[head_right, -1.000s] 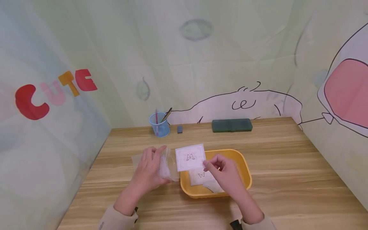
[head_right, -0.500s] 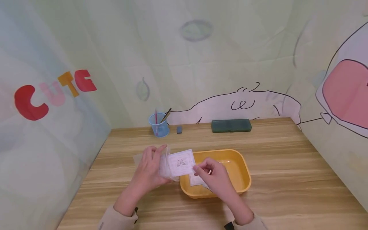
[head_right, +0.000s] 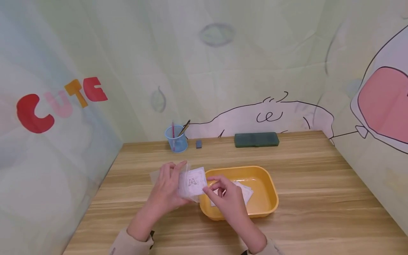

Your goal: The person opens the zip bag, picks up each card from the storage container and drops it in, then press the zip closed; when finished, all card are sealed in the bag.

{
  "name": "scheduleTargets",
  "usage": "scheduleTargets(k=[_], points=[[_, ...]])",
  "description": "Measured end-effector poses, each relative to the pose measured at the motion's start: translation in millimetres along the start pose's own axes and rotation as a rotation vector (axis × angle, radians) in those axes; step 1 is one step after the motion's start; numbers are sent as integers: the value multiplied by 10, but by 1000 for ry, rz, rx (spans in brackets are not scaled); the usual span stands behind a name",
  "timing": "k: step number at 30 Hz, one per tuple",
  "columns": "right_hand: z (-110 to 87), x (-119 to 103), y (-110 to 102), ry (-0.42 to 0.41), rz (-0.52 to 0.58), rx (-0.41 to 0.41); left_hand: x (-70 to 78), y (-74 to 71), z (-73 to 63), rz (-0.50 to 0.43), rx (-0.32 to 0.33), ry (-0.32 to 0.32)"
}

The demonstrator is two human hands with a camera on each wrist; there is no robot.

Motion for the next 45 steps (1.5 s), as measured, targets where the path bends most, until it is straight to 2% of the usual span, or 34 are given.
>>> scheduleTargets(k=[4,8,11,13,19,21,25,29,31,34,39,42,45], points=[[5,-64,22,-67,-36,33,8,2,1,-17,5,7],[-6,-125,63,-139,-97,29,17,-1,0,-32,19,17],[-18,-121,107,-139,-118,10,24,-2,-2,-44,24,24],[-24,-125,142,-142,-139,-16,26,-2,-2,-50,23,26],[-38,-144,263,-155,-267,-187,17,8,-3,-49,5,11],[-29,-127,238,-149,-274,-194,11,13,-4,-46,-2,4],[25,-23,63,-102,-295,-141,-5,21,-1,-49,-18,-13],[62,211,-148,-21,-423,-136,-26,24,5,-34,-25,-27],[52,383,-226,42,-497,-177,-40,24,7,-26,-28,-36],[-5,674,-283,157,-579,-288,-54,18,9,-21,-22,-37],[-155,1034,-297,363,-591,-460,-53,11,16,-5,-12,-29],[-191,1123,-279,417,-575,-502,-50,13,18,3,-13,-29],[-177,1170,-252,418,-583,-519,-48,15,14,5,-18,-36]])
Point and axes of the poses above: each hand's wrist, its own z-axis towards the middle knuckle, its own y-axis out of the palm, x = y × z, the point moved 8 cm from there along z, towards the middle knuckle, and after that the axes turned 8 degrees about -y, right-handed, at the moved point
